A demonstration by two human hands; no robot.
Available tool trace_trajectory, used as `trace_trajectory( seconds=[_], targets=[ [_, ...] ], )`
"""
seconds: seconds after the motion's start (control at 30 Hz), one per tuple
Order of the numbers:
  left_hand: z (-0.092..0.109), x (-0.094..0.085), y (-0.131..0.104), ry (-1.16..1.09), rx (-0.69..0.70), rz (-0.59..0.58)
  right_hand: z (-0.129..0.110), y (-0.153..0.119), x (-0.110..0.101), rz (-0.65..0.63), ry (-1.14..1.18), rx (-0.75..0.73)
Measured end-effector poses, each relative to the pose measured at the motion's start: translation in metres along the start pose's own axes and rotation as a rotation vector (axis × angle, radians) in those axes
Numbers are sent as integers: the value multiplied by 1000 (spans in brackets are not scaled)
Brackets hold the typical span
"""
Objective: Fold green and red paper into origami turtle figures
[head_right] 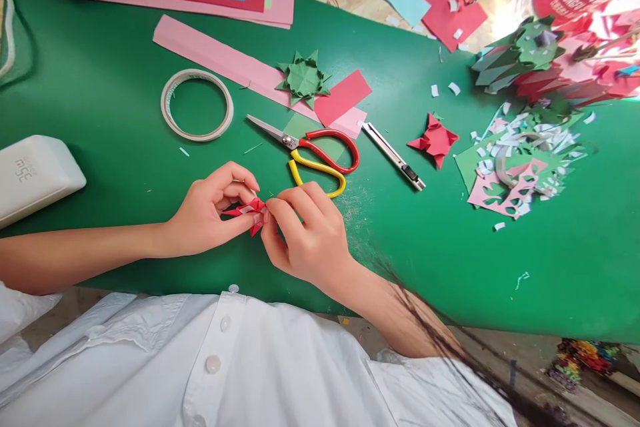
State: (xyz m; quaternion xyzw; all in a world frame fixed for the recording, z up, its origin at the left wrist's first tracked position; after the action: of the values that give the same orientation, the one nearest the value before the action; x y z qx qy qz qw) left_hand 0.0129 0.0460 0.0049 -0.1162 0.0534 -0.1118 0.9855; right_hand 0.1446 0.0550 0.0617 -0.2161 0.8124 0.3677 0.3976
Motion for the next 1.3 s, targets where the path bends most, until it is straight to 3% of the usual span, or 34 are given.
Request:
trace_trajectory(
  seconds=[0.33,0.53,0.8,1.07,1.3],
  targets=[
    [0,2,0,-14,-33,-9,-1,0,2,-3,-35,12],
    [-3,1,0,-41,-58,21,-8,0,-1,87,-166,15],
    [-6,3,0,0,-34,15,-14,-2,3,94,-278,-40],
    [-6,1,1,-8,-44,28,-11,-4,5,85,-234,3],
    [-7,0,0,-14,-53,30,1,-5,4,5,-35,88]
  ],
)
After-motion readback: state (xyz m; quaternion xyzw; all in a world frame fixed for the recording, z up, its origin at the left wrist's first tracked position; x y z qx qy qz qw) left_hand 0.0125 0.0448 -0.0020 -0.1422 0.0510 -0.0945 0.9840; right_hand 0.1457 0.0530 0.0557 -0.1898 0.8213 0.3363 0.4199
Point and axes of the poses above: each hand's wrist, its own y-axis towards the middle knuckle, its own x-axis out of the palm, z = x × y, the point moved 7 cm from there along y, towards the middle knuckle, and after that the axes turned 3 degrees about -z, right-handed, at the moved point
